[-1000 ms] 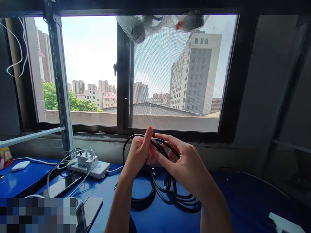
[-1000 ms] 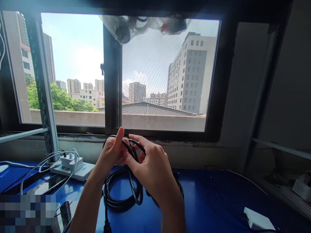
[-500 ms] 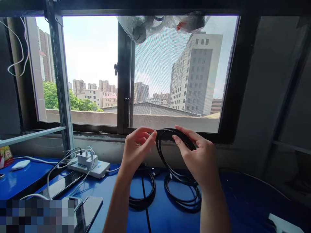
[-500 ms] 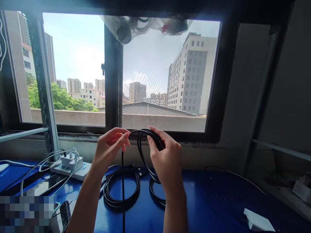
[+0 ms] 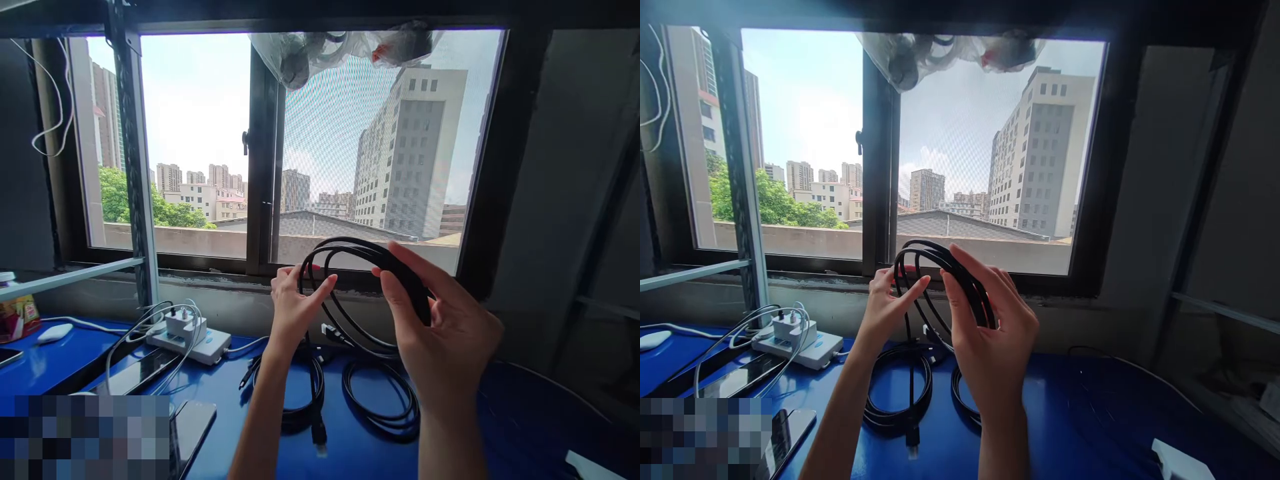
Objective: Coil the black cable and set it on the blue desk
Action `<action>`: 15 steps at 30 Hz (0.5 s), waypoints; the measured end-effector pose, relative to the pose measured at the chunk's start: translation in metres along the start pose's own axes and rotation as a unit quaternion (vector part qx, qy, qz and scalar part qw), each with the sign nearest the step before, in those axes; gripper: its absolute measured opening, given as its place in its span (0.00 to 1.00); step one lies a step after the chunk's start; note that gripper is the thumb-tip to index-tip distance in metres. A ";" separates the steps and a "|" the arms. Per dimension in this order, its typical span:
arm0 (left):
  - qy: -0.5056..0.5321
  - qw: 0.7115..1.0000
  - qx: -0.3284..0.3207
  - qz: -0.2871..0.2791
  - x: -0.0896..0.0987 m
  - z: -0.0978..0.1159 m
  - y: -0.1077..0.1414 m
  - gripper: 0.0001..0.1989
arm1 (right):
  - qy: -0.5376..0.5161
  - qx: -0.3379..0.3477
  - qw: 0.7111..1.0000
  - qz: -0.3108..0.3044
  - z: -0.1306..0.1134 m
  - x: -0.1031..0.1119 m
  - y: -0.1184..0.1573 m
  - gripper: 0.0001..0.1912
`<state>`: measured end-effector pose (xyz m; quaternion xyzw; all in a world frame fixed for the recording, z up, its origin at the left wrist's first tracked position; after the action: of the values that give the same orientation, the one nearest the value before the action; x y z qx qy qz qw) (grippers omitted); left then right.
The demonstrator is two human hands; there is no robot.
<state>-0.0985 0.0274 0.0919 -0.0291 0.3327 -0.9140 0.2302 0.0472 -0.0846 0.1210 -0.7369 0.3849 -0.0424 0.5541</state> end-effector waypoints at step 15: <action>0.228 0.946 0.108 -0.206 -0.012 0.010 0.015 0.26 | -0.021 -0.010 0.999 0.031 0.008 0.006 -0.007 0.19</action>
<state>-0.0793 0.0170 0.0917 0.1373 0.2621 -0.9543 -0.0431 0.0593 -0.0814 0.1215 -0.7312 0.3960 -0.0058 0.5554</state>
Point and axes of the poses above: each hand's wrist, its own y-axis away from the middle knuckle, its own x-axis out of the back of the hand, z = x × y, the point moved 6 cm from there along -y, towards the middle knuckle, and after that the axes turned 11 degrees about z, right-handed, at the moved point
